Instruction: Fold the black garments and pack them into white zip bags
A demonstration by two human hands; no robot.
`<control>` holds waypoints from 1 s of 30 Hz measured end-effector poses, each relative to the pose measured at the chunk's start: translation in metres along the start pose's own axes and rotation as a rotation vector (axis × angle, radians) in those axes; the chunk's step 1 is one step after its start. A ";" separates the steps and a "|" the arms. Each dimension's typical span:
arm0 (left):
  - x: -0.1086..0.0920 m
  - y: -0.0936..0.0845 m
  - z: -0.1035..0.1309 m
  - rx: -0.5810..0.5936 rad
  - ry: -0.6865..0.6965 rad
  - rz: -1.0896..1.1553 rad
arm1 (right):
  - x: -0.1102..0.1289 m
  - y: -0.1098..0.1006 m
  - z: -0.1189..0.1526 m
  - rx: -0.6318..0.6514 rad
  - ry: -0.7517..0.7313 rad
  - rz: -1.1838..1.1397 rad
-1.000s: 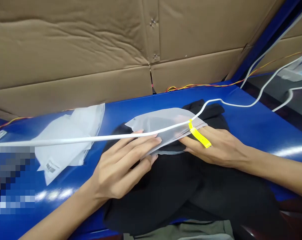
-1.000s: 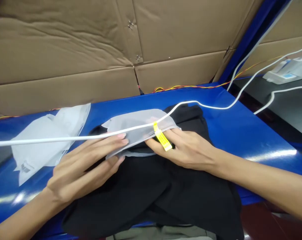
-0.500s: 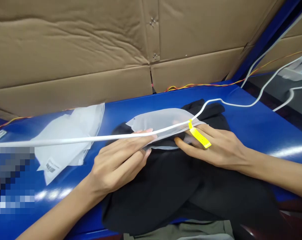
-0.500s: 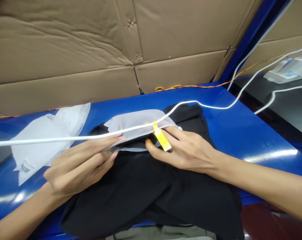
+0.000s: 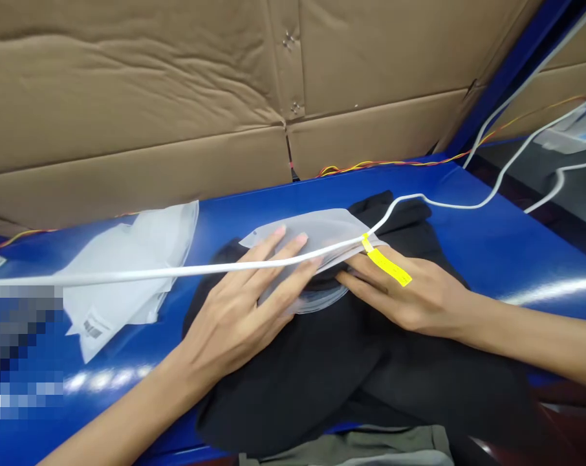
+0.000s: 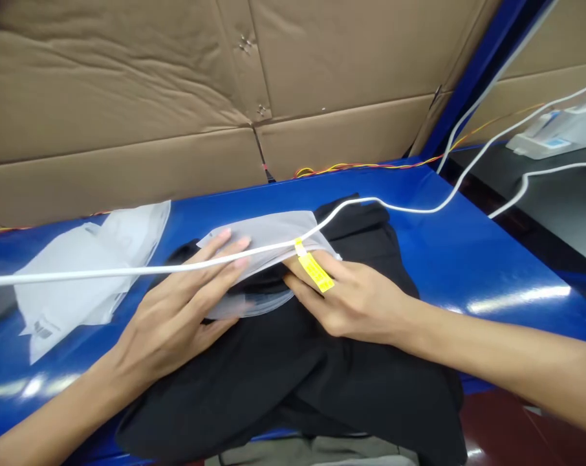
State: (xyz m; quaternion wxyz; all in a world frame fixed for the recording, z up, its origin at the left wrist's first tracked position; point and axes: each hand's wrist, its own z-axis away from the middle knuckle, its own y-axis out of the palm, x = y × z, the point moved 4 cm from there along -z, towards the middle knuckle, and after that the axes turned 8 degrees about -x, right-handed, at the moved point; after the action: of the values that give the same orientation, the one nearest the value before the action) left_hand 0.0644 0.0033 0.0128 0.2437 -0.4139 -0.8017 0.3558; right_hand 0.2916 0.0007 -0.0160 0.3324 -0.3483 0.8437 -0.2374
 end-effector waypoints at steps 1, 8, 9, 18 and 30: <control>0.001 0.001 0.001 0.017 -0.011 -0.024 | 0.000 0.000 0.000 -0.005 -0.005 -0.013; 0.008 -0.012 0.010 -0.140 0.038 -0.166 | -0.003 0.003 0.001 0.068 -0.045 -0.242; 0.009 -0.014 0.010 -0.148 0.050 -0.203 | -0.002 0.003 0.000 0.067 -0.067 -0.261; 0.013 0.002 -0.001 0.023 -0.058 -0.256 | 0.004 0.006 -0.006 0.111 -0.138 -0.241; 0.040 -0.005 0.018 -0.042 -0.114 -0.295 | -0.005 0.006 0.004 0.085 -0.127 -0.465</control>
State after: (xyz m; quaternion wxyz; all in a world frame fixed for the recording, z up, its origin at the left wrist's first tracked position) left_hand 0.0280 0.0281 0.0094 0.2389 -0.2759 -0.8735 0.3222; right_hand 0.2945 0.0074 -0.0210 0.3357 -0.5331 0.7074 -0.3205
